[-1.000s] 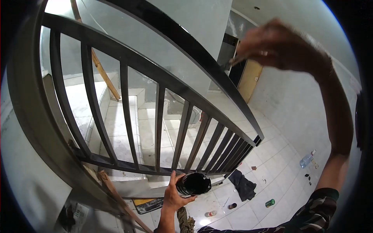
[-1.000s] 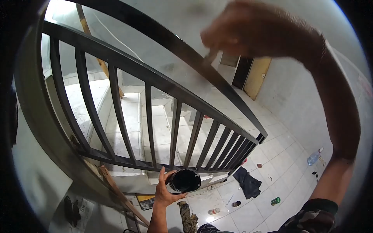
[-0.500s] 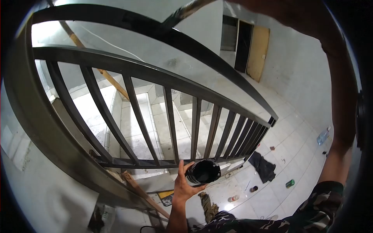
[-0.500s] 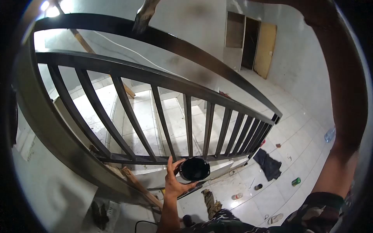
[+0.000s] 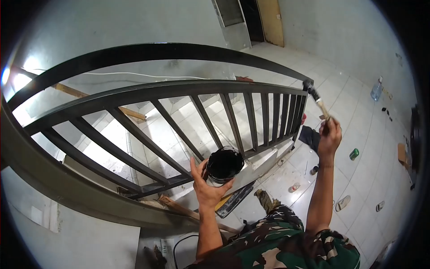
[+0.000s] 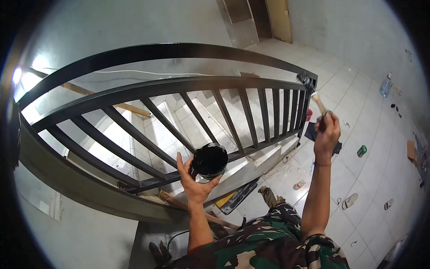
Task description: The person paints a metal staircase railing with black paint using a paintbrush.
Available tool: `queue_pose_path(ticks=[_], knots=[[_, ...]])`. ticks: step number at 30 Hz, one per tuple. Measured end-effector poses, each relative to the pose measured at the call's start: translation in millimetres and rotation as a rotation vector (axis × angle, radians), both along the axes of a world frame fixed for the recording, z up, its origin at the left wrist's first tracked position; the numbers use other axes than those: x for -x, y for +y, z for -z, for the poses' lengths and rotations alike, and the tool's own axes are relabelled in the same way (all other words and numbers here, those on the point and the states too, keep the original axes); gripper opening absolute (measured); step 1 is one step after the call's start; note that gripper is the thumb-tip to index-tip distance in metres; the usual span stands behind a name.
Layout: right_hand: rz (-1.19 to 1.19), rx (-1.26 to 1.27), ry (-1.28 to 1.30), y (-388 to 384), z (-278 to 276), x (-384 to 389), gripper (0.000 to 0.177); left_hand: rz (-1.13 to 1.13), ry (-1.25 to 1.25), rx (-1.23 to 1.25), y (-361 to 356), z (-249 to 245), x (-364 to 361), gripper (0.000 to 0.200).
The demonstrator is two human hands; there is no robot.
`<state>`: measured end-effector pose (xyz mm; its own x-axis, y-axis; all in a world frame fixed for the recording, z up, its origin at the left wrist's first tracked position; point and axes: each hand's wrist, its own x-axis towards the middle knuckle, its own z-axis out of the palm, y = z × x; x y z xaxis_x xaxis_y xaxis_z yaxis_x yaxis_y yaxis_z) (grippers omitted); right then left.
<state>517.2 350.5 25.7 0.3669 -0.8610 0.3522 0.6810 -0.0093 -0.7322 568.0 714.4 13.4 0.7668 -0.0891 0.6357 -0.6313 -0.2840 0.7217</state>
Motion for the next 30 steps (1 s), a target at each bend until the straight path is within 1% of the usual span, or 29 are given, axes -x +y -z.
queue_pose_path(ticks=[2,3,4,6,7,8,10,11,12,14,15,18,19,22,24,26,27,29,30], knots=[[-0.117,0.106,0.171,11.6,6.2,22.4,0.02,0.015,-0.048,-0.071,-8.3,-6.5,-0.9,0.123],[-0.143,0.213,0.194,14.3,-1.0,29.8,0.019,0.03,-0.021,-0.076,-13.9,-8.7,-1.2,0.122],[-0.135,0.274,0.233,21.4,-17.5,36.3,0.019,0.024,-0.01,-0.088,-20.1,-9.9,-2.4,0.122],[-0.2,0.382,0.256,31.0,-43.5,48.3,0.018,0.092,0.086,-0.06,-31.7,-7.9,-5.4,0.123],[-0.246,0.462,0.303,35.6,-55.6,55.4,0.018,0.076,0.074,-0.098,-37.4,-6.0,-6.9,0.124],[-0.291,0.475,0.321,42.4,-66.5,61.4,0.018,0.067,0.079,-0.102,-43.8,-3.7,-8.0,0.124],[-0.315,0.571,0.367,58.2,-77.9,67.0,0.018,0.116,0.08,-0.092,-55.1,2.1,-7.2,0.125],[-0.347,0.641,0.445,64.9,-84.7,69.1,0.017,0.163,0.064,-0.075,-59.8,4.1,-6.4,0.125],[-0.341,0.753,0.546,67.9,-88.1,69.6,0.017,0.166,0.077,-0.08,-64.9,6.3,-5.3,0.125],[-0.23,0.989,0.579,72.4,-84.8,66.2,0.018,0.191,0.08,-0.061,-75.8,11.4,-4.3,0.125],[-0.266,0.934,0.61,77.2,-85.0,63.6,0.018,0.19,0.048,-0.062,-79.6,15.8,-3.6,0.124],[-0.359,0.973,0.565,81.3,-71.4,58.4,0.018,0.235,0.017,-0.021,-89.3,21.3,-2.0,0.124],[-0.311,1.056,0.544,82.4,-67.5,57.9,0.019,0.234,-0.011,-0.033,-91.4,20.5,-0.4,0.124],[-0.313,1.053,0.539,82.5,-60.4,58.3,0.019,0.208,-0.071,-0.053,-94.9,16.4,4.3,0.124],[-0.326,0.995,0.599,82.4,-62.8,62.7,0.02,0.25,-0.047,-0.018,-95.6,20.3,2.8,0.124],[-0.312,1.034,0.597,81.7,-65.1,66.6,0.017,0.25,-0.163,-0.033,-95.1,19.6,2.2,0.124],[-0.316,1.031,0.603,82.4,-63.8,65.6,0.017,0.241,-0.167,-0.05,-94.3,19.3,2.7,0.124],[-0.284,1.15,0.571,86.6,-60.8,62.4,0.015,0.26,-0.161,-0.05,-93.6,21.0,3.1,0.124],[-0.281,1.146,0.574,88.6,-60.1,60.1,0.015,0.277,-0.167,-0.046,-94.3,20.8,2.4,0.124]])
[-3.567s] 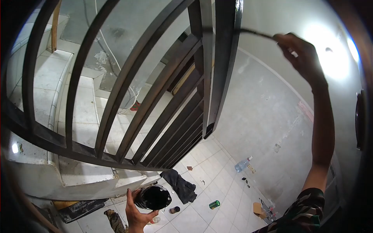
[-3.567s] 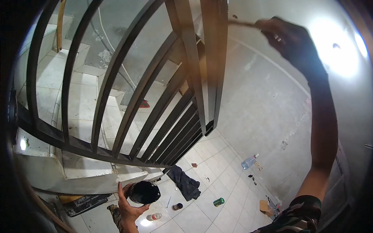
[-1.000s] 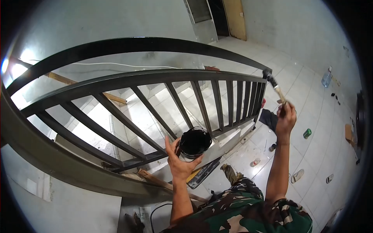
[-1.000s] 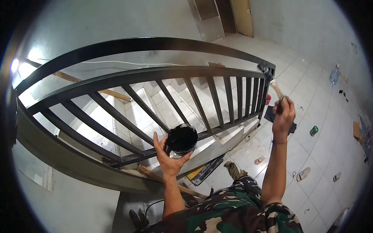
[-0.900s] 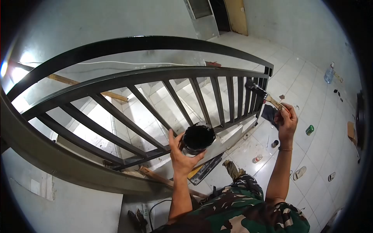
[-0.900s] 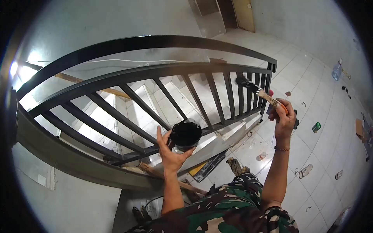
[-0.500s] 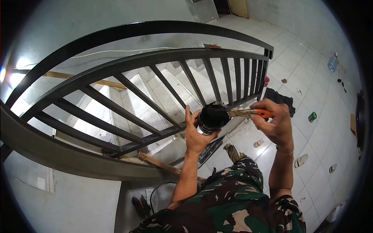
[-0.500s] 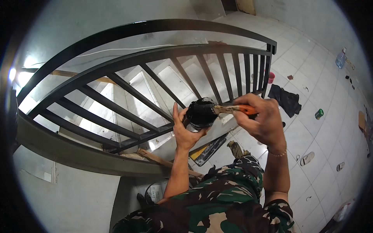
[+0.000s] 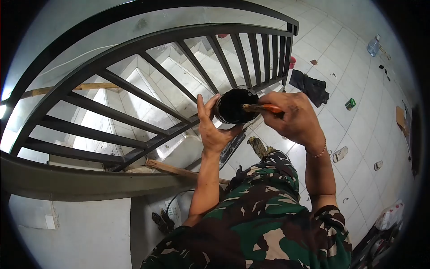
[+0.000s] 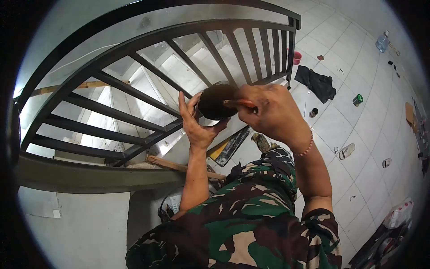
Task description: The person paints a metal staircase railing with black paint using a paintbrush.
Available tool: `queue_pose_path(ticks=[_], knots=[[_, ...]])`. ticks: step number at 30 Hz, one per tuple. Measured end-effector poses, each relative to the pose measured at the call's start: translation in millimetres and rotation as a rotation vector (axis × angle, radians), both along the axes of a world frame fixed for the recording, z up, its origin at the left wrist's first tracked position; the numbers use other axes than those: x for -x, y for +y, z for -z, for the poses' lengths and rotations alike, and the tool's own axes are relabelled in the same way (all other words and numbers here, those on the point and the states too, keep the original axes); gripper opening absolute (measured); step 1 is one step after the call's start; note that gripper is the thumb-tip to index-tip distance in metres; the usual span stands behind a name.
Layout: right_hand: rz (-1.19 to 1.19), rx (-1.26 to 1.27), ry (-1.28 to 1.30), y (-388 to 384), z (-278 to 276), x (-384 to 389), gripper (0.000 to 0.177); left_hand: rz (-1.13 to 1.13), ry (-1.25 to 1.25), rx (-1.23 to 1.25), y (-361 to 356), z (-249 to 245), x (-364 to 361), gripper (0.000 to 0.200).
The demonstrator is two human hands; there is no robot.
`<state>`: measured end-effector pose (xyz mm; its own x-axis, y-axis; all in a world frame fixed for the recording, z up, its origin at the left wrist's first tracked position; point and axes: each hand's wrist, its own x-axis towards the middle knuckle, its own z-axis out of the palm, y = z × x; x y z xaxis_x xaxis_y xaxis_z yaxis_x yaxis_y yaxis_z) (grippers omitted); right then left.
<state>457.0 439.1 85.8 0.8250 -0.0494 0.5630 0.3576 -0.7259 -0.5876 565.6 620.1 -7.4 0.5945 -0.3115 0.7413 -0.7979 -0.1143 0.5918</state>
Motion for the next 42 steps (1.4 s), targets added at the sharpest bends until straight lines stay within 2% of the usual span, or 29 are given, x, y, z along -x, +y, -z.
queue_pose_path(ticks=[2,4,6,9,13,15,18,22,28,30,33,42], knots=[[0.005,0.086,-0.11,4.8,1.2,-5.5,0.015,0.018,0.022,-0.005,0.4,3.2,0.3,0.123],[0.028,0.116,-0.111,8.1,2.2,-9.0,0.016,0.033,0.049,-0.01,0.1,6.4,1.9,0.123],[0.033,0.215,0.013,10.5,4.9,-13.0,0.013,0.068,0.043,-0.014,-0.5,8.1,3.1,0.123],[0.066,0.311,0.069,14.5,10.0,-16.9,0.013,0.068,-0.01,-0.056,-1.4,7.7,4.7,0.118],[0.048,0.196,-0.014,5.8,1.2,-10.9,0.012,0.065,0.062,-0.052,-1.8,6.8,5.8,0.117],[-0.002,0.027,-0.031,-7.3,-7.2,-7.0,0.016,-0.004,0.173,-0.126,-1.8,4.3,5.2,0.124],[0.101,0.112,0.017,-18.9,-0.8,-9.9,0.016,-0.026,0.226,-0.11,-4.3,2.9,5.5,0.122],[0.126,0.152,0.003,-26.0,0.0,-11.1,0.016,-0.045,0.247,-0.127,-4.7,0.6,3.3,0.121],[0.094,0.147,-0.044,-27.3,-2.1,-12.2,0.014,-0.02,0.247,-0.095,-5.4,-0.6,1.7,0.121],[0.038,0.133,-0.196,-30.6,3.3,-16.1,0.015,-0.008,0.278,-0.076,-5.1,-2.3,1.8,0.121],[-0.059,0.124,-0.048,-35.2,-12.5,-11.4,0.018,0.016,0.337,-0.062,-1.9,-5.7,0.4,0.121],[-0.137,0.131,-0.065,-48.9,-9.3,-13.2,0.021,0.052,0.366,-0.02,-0.4,-10.3,-0.9,0.12]])
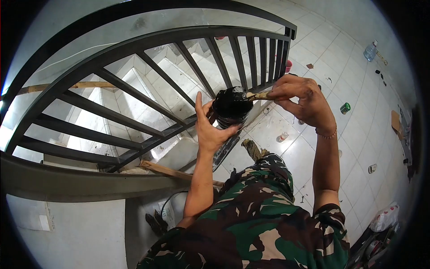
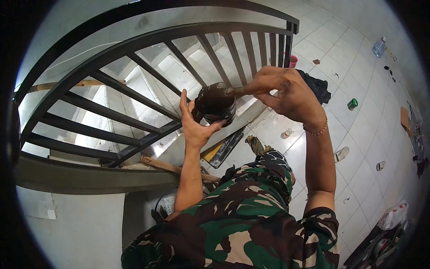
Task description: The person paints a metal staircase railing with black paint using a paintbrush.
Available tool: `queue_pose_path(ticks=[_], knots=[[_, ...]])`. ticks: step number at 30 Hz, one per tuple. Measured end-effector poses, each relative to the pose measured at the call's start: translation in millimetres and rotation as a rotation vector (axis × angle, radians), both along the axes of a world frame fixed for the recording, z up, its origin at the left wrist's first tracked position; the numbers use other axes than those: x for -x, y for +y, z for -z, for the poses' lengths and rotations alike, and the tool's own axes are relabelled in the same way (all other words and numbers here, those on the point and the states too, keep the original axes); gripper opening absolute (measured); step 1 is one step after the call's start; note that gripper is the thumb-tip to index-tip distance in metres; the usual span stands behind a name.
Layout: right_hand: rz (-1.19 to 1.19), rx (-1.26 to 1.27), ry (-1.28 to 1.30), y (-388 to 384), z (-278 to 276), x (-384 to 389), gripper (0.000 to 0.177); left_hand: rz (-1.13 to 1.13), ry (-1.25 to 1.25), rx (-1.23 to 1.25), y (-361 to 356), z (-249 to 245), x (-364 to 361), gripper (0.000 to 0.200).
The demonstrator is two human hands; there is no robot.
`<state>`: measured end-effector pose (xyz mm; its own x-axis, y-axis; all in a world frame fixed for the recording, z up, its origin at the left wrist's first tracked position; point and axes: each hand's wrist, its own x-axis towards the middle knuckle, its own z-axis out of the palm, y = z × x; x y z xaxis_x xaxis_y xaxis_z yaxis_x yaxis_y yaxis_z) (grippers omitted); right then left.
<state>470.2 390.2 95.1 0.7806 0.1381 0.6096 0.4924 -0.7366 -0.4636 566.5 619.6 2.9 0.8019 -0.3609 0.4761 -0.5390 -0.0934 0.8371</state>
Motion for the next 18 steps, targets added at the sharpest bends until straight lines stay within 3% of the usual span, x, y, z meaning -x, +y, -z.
queue_pose_path(ticks=[4,10,15,18], knots=[[0.028,-0.096,0.083,-4.1,8.6,3.5,0.021,-0.042,-0.009,-0.003,-0.7,-0.2,1.0,0.12],[0.096,-0.109,-0.039,4.9,18.9,2.1,0.023,0.002,-0.019,-0.026,-1.4,5.6,0.4,0.12],[0.109,0.198,-0.269,5.9,12.4,0.0,0.022,0.063,0.031,-0.03,-1.5,10.2,-0.3,0.118],[0.084,0.171,-0.284,9.6,8.1,2.8,0.018,0.075,0.037,0.006,-3.9,10.4,0.3,0.117]])
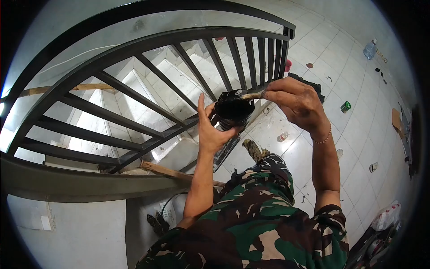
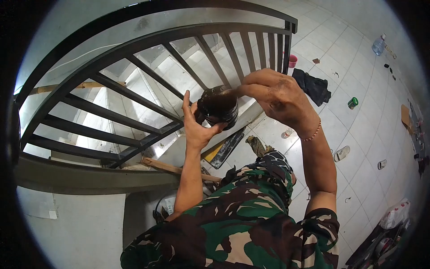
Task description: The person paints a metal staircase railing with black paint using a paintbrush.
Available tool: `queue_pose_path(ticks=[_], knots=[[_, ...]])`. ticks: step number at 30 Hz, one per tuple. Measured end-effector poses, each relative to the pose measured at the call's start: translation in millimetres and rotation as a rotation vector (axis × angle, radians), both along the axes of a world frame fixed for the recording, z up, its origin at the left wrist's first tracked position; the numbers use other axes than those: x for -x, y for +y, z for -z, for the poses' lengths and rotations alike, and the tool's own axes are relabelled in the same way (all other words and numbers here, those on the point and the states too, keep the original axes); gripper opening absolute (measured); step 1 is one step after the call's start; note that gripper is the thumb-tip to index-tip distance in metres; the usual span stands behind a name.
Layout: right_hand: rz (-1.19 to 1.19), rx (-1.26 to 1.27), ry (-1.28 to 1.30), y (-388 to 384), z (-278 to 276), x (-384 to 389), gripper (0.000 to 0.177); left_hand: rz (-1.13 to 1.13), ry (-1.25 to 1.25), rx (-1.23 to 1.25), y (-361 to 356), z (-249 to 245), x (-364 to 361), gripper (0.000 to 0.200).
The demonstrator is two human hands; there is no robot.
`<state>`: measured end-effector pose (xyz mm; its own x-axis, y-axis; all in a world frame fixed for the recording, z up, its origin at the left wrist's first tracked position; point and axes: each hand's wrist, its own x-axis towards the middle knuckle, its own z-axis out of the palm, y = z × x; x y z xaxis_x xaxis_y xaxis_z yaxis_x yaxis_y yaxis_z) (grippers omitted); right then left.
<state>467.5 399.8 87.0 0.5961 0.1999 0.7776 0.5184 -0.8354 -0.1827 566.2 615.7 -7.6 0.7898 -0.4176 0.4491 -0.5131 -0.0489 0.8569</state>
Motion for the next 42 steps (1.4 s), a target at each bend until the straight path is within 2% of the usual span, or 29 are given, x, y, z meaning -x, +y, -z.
queue_pose_path(ticks=[7,9,12,14,15,17,20,21,22,24,29,31,34,38,40,42], knots=[[-0.062,0.013,0.068,-5.1,-7.6,-2.7,0.018,-0.056,0.0,-0.044,-1.7,-1.2,3.4,0.117],[-0.042,0.021,0.047,-4.8,-6.5,-5.4,0.017,-0.039,0.084,0.033,-2.0,2.8,0.7,0.118],[-0.006,-0.027,0.026,-6.1,-1.4,-11.1,0.018,-0.075,0.008,0.013,0.6,1.2,-3.8,0.119],[-0.053,-0.192,0.145,-1.1,3.0,-13.9,0.015,-0.08,-0.005,-0.007,4.5,-2.7,-8.7,0.12],[-0.056,-0.19,0.143,-2.0,9.4,-16.3,0.015,-0.104,0.002,-0.033,6.7,-4.0,-11.8,0.12],[0.038,-0.427,0.222,-16.3,26.1,-20.2,0.021,-0.139,0.024,-0.025,6.9,-3.0,-14.9,0.119],[0.148,-0.506,0.409,-20.7,47.2,-22.3,0.025,-0.105,0.036,-0.017,8.1,6.2,-23.8,0.12],[0.095,-0.76,0.591,-16.5,47.2,-23.9,0.027,-0.105,0.052,-0.017,6.9,11.7,-27.1,0.119],[0.078,-0.828,0.684,-15.9,46.0,-26.4,0.029,-0.106,0.067,-0.02,6.4,16.2,-30.2,0.118],[-0.006,-0.909,0.689,-25.3,59.1,-36.9,0.028,-0.122,0.074,-0.011,4.6,23.0,-37.4,0.119],[0.005,-0.765,0.634,-31.1,58.3,-64.9,0.021,-0.152,0.016,-0.054,-3.8,31.5,-58.5,0.119],[0.014,-0.444,0.518,-31.4,50.9,-76.5,0.02,-0.158,0.025,-0.099,-9.4,28.5,-66.9,0.117],[0.028,-0.35,0.51,-33.1,36.1,-82.9,0.021,-0.146,0.027,-0.042,-17.3,38.3,-72.7,0.117],[0.068,-0.392,0.478,-49.1,47.2,-86.0,0.02,-0.158,0.007,-0.035,-26.2,38.9,-74.0,0.118],[0.008,-0.513,0.492,-53.3,57.0,-86.9,0.018,-0.176,0.0,-0.048,-30.8,39.9,-76.7,0.119],[0.11,-0.686,0.535,-57.3,68.7,-89.2,0.019,-0.195,-0.001,-0.069,-31.8,40.7,-79.9,0.119]])
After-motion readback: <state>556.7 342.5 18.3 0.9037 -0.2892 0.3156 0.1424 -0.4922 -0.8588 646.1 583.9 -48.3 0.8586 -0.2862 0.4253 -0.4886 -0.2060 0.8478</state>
